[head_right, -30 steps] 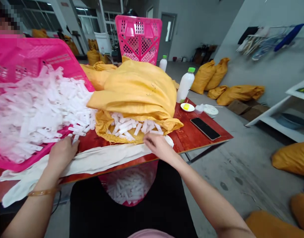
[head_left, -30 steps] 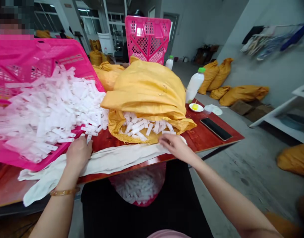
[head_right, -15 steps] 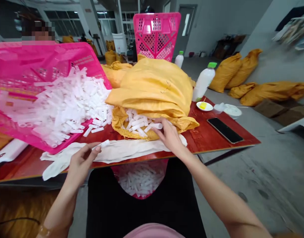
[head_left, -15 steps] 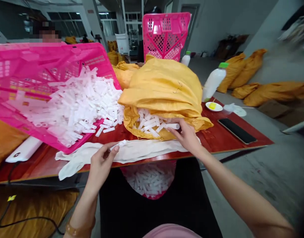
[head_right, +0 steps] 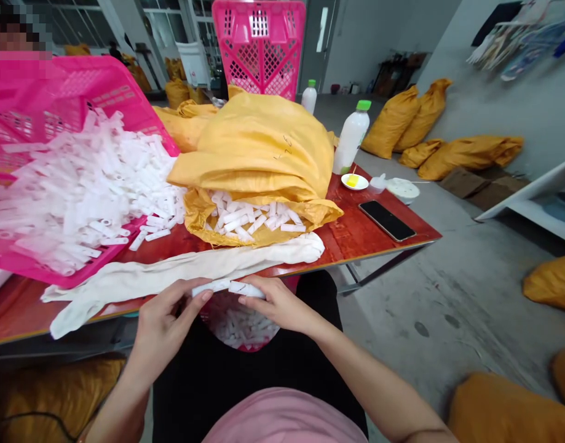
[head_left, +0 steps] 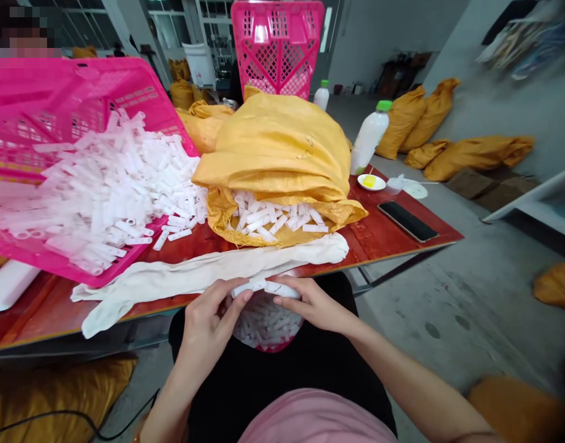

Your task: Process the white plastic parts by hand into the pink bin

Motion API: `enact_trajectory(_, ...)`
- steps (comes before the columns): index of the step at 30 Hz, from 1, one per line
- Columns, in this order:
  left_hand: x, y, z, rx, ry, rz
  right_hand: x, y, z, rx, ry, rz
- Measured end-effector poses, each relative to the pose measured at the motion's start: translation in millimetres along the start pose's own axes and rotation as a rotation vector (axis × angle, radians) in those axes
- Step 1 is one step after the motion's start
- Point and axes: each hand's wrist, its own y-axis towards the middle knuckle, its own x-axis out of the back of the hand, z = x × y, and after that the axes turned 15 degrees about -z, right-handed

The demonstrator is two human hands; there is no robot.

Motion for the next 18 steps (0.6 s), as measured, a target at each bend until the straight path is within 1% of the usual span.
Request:
enact_trajectory(2, 4.3, 0.4, 0.5, -0.028, 0.007, 0.043, 2.0, -2.3, 0.1, 0.038, -0.110, 0.032)
enact_trajectory(5, 6.9, 0.5, 1.3, -0.030, -0.002, 0.122, -0.3, -7.6, -5.4, 0.046, -0.159, 0.072)
enact_trajectory(6, 6.1, 0.0, 2.0, -0.004, -0.019, 0.180, -2.8, -9.7, -8.1, 0.084, -0.193, 0.070)
enact_trajectory(8, 1.6, -2.5, 4.5, 0.099, -0.068, 0.292, -9.8, -13.4, -13.1, 0.206, -0.304, 0.032)
enact_trajectory(9, -1.8, -4.4, 6.1, 0.161, -0.090, 0.317, -13.6, -14.5, -14.8, 0.258, -0.347, 0.009)
enact_trajectory(10, -5.6, -6.6, 7.8, 0.217, -0.105, 0.314, -17.1, -15.0, -15.9, 0.278, -0.356, -0.003)
enact_trajectory(11, -9.3, -8.9, 9.4, 0.261, -0.110, 0.284, -20.2, -15.0, -16.3, 0.259, -0.331, -0.001)
enact_trajectory(13, -15.1, -12.8, 11.9, 0.307, -0.111, 0.164, -24.1, -13.5, -15.5, 0.126, -0.212, 0.044)
enact_trajectory(15, -17.3, -14.5, 13.3, 0.320, -0.127, 0.052, -25.0, -11.5, -14.1, -0.026, -0.085, 0.089)
enact_trajectory(16, -16.9, -14.5, 13.7, 0.321, -0.141, 0.023, -24.7, -10.7, -13.4, -0.078, -0.036, 0.098)
enact_trajectory(18, -14.3, -13.1, 14.6, 0.315, -0.162, 0.019, -23.1, -9.7, -12.3, -0.130, 0.040, 0.104)
